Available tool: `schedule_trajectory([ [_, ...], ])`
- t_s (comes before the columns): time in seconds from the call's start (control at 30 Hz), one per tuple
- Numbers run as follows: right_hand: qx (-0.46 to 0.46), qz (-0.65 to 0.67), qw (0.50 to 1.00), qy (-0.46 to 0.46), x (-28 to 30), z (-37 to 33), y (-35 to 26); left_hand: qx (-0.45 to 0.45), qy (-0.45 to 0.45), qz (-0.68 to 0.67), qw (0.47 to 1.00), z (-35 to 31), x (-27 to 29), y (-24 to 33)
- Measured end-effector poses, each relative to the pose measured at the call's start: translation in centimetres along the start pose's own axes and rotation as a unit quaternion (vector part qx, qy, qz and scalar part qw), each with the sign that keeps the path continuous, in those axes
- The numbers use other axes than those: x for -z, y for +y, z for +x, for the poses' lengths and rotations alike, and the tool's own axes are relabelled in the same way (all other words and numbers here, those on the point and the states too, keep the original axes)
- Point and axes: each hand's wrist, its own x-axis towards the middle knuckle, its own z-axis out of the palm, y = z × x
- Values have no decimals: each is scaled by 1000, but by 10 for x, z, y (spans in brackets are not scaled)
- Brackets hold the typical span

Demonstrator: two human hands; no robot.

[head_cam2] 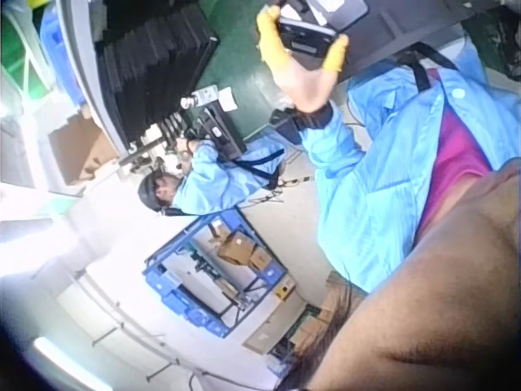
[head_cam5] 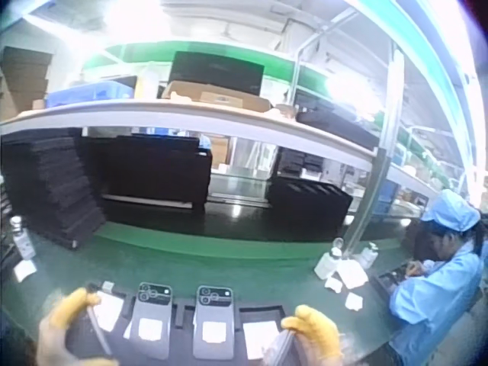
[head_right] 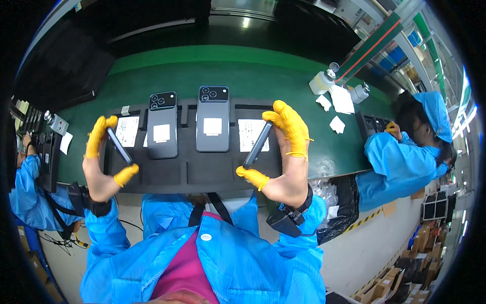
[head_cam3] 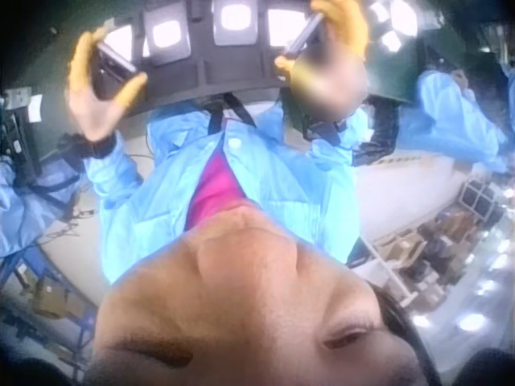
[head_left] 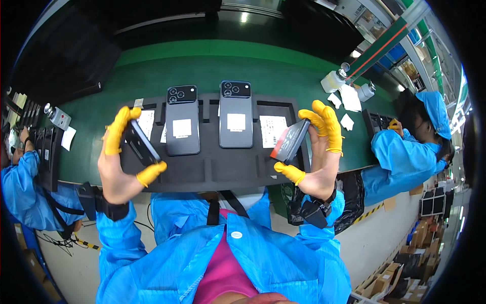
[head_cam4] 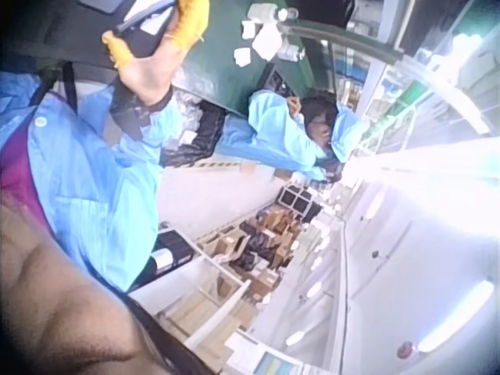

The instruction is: Cleaning and inspecting the camera lenses and back covers of multiple mobile phones in a factory assembly line.

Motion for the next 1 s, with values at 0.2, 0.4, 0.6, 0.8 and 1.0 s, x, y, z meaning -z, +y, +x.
schedule_trajectory([
  [0.2, 71, -73, 995, 6, -3, -1, 5, -21, 40, 29, 999, -12, -3, 19],
  [0.4, 88, -145, 985, -33, 0, -3, 12, -58, 72, 38, 995, -9, 1, 16],
  [0.6, -128, 157, 971, 126, 13, 8, 37, 29, 4, 99, 995, -5, 10, 5],
  [0.8, -319, 507, 768, 225, 49, 18, 82, 272, 279, -300, 871, -16, 37, -44],
  [1.0, -388, 695, 544, 266, 50, 17, 90, 202, 210, -701, 651, -31, 54, -85],
])
